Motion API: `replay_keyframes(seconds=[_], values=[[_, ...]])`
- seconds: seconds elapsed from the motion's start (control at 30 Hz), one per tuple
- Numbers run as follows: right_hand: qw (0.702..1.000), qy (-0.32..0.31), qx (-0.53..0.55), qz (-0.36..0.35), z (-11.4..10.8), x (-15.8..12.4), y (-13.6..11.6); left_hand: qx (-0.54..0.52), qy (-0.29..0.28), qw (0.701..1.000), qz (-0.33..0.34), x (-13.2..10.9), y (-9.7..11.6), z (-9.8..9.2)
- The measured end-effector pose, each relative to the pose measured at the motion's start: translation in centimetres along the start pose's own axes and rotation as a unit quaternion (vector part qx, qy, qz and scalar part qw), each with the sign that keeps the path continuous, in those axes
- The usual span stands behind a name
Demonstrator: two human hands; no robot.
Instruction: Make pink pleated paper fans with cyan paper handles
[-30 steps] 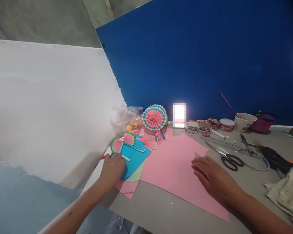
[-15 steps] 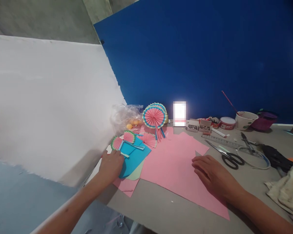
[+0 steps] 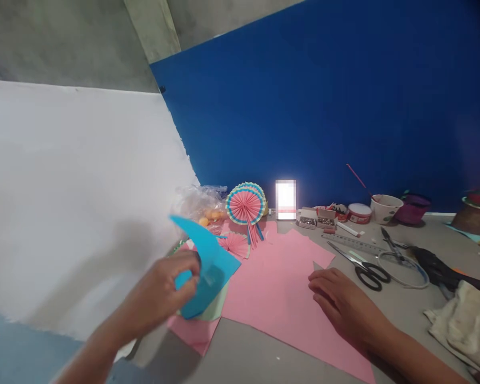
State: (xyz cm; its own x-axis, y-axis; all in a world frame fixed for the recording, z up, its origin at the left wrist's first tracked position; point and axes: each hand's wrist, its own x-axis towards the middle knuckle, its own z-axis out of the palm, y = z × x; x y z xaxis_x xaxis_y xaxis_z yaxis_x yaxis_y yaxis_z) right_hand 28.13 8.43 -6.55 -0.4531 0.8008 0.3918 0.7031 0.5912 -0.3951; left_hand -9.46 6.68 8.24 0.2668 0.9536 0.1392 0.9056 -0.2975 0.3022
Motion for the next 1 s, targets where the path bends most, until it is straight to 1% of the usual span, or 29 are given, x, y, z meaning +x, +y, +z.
replay_keyframes(seconds=[0.07, 0.1, 0.13, 0.17, 0.23, 0.27, 0.33, 0.4, 0.47, 0.53, 0.57, 0.63, 0.67, 0.73, 0.8, 0.87, 0.93, 1.0], values=[[1.0, -0.009, 0.004, 0.011, 0.2, 0.0, -0.1, 0.076, -0.039, 0.994, 0.061, 0.2, 2.8, 2.6], [1.0, -0.009, 0.005, 0.02, 0.4, -0.2, 0.0, 0.114, -0.065, 0.987, 0.092, 0.6, 4.1, 4.0], [0.999, -0.004, 0.005, 0.033, 0.7, -0.3, 0.2, 0.139, -0.103, 0.975, 0.138, 1.0, 5.2, 5.5], [0.999, 0.008, 0.006, 0.048, 1.1, -0.5, 0.4, 0.156, -0.121, 0.962, 0.188, 1.6, 6.2, 7.0], [0.996, 0.052, 0.012, 0.077, 1.9, -0.9, 1.1, 0.174, -0.128, 0.936, 0.278, 2.7, 7.5, 9.8], [0.994, 0.079, 0.012, 0.078, 2.2, -1.0, 1.6, 0.181, -0.136, 0.925, 0.305, 3.2, 7.7, 11.1], [0.99, 0.134, -0.013, 0.048, 2.5, -1.0, 2.3, 0.195, -0.143, 0.902, 0.358, 4.1, 7.6, 13.5], [0.985, 0.163, -0.059, -0.004, 2.1, -0.8, 2.6, 0.207, -0.109, 0.891, 0.389, 4.7, 6.9, 15.5], [0.98, 0.164, -0.102, -0.053, 1.2, -0.5, 2.3, 0.209, -0.072, 0.887, 0.405, 5.2, 6.1, 17.1], [0.976, 0.156, -0.121, -0.092, 0.3, -0.2, 1.7, 0.21, -0.055, 0.888, 0.406, 5.4, 5.5, 18.0], [0.976, 0.146, -0.121, -0.106, 0.0, -0.1, 1.4, 0.212, -0.06, 0.89, 0.4, 5.5, 5.3, 18.1], [0.981, 0.111, -0.097, -0.122, -0.4, 0.1, 0.9, 0.21, -0.088, 0.9, 0.372, 5.6, 5.4, 17.9], [0.986, 0.089, -0.077, -0.121, -0.4, 0.1, 0.8, 0.204, -0.106, 0.906, 0.355, 5.6, 5.5, 17.7], [0.993, 0.06, -0.031, -0.097, -0.3, 0.1, 0.8, 0.193, -0.134, 0.919, 0.315, 5.6, 6.0, 17.3], [0.997, 0.055, 0.006, -0.06, 0.1, 0.0, 1.1, 0.188, -0.144, 0.931, 0.278, 5.8, 6.4, 17.2], [0.998, 0.05, 0.031, -0.033, 0.3, 0.0, 1.4, 0.182, -0.143, 0.938, 0.258, 5.9, 6.6, 17.4], [0.998, 0.037, 0.047, -0.035, 0.2, 0.0, 1.6, 0.167, -0.128, 0.943, 0.259, 6.0, 6.4, 17.7], [0.997, 0.029, 0.054, -0.048, -0.1, 0.0, 1.7, 0.157, -0.12, 0.938, 0.284, 6.0, 5.9, 17.8]])
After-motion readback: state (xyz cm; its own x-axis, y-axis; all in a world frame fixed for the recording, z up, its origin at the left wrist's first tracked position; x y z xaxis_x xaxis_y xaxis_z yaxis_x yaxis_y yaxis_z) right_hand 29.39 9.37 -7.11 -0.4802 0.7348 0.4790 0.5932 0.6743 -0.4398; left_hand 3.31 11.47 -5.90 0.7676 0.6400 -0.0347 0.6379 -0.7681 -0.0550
